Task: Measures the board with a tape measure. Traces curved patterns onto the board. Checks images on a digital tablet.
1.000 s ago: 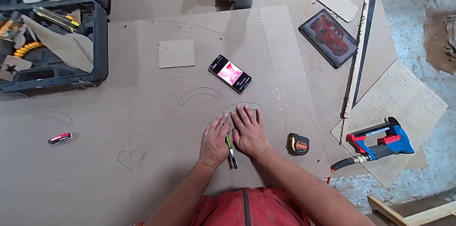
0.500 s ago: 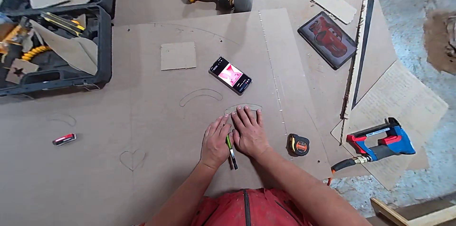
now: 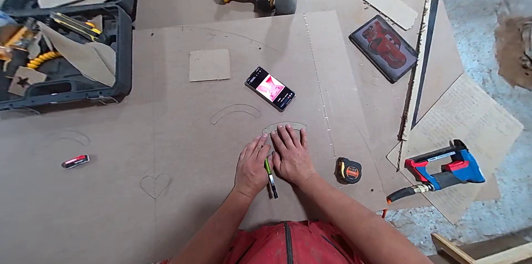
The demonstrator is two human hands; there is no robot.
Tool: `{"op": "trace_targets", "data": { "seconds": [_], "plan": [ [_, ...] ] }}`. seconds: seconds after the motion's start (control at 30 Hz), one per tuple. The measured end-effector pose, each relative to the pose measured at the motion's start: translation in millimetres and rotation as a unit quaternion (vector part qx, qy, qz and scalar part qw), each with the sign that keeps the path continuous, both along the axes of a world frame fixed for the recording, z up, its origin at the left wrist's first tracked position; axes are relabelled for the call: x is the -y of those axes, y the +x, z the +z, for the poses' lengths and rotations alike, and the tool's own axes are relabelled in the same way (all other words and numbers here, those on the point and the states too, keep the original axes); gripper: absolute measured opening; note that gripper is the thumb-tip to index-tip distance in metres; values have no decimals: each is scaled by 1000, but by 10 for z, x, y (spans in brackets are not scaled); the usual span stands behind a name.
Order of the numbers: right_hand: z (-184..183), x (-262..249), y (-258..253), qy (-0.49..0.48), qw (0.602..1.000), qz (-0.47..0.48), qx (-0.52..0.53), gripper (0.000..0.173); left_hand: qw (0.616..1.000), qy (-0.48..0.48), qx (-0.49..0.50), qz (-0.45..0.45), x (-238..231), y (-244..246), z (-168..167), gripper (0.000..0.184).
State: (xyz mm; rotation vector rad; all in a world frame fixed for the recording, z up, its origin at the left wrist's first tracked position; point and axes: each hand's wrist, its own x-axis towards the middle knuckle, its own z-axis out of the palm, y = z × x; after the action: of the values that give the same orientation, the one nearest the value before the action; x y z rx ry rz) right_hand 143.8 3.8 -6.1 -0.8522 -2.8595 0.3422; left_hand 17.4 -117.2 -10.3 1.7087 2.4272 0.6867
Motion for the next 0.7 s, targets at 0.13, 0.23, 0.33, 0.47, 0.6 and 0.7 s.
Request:
{"op": "trace_targets", "data": {
  "seconds": [0.13, 0.23, 0.33, 0.47, 0.6, 0.7],
  "plan": [
    [3, 1, 2, 4, 1000, 0, 3, 58, 1000, 4, 0, 2, 1, 7, -6, 36],
    [2, 3, 4, 1, 1000, 0, 4, 58, 1000, 5, -3, 2, 2, 6, 0, 36],
    [15, 3, 7, -1, 1000, 1, 11, 58, 1000, 7, -2, 2, 1, 6, -1, 36],
    [10, 3, 6, 3, 1000, 1, 11, 59, 1000, -1, 0, 0, 7, 1, -7, 37],
    [-7, -1, 11, 6, 1000, 4, 18, 59, 1000, 3, 0, 1, 5, 5, -15, 36],
    [-8, -1, 7, 9, 1000, 6, 20, 59, 1000, -1, 0, 1, 5, 3, -4, 36]
  ]
}}
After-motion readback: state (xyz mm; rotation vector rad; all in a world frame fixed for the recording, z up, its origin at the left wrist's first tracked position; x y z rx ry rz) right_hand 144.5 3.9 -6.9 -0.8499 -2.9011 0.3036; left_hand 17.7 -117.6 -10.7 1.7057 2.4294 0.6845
